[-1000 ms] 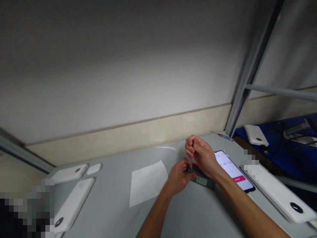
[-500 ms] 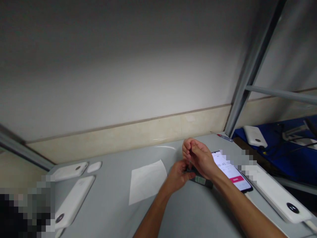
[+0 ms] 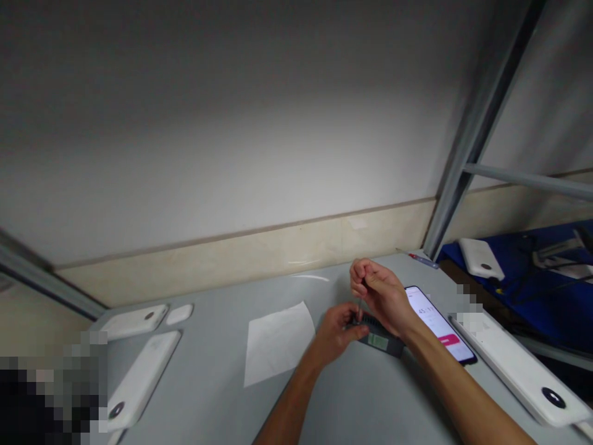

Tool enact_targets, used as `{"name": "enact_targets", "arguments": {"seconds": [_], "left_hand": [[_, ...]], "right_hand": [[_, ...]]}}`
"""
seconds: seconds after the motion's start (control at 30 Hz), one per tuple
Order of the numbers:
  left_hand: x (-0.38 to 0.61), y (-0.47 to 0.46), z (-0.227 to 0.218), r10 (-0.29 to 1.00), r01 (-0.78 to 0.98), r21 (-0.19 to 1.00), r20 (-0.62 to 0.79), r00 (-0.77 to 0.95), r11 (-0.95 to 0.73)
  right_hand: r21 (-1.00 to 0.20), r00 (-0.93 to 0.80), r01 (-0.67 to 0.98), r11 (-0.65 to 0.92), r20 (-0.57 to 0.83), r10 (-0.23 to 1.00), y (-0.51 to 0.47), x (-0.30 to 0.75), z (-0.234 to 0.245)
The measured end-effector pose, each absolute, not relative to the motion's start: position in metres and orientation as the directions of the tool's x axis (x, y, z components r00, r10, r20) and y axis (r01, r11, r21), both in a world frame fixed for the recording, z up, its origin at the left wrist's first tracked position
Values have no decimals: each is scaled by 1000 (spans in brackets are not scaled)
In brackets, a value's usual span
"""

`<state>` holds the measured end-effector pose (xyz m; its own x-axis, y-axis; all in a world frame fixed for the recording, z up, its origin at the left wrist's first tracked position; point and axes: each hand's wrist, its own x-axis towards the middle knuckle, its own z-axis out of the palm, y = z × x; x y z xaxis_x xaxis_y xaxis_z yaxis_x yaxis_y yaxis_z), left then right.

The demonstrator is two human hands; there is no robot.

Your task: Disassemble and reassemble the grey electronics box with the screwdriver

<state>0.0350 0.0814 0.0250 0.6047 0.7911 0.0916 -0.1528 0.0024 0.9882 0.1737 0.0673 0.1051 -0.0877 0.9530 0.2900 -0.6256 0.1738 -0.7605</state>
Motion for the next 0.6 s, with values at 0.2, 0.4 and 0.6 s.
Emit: {"name": "enact_targets", "arguments": {"seconds": [0.2,0.4,0.6], "left_hand": [[30,83,26,783,-204,975,60,619,86],[32,81,29,774,-218,969,51,632,114],[31,79,35,771,-243,966,90,630,86]], "right_hand": [[-731,-66,-669,135,240,969,70,175,106],[-661,-5,-733,161,242,970,66,183,118],[-617,75,-763,194,213,974,68,198,126]]}}
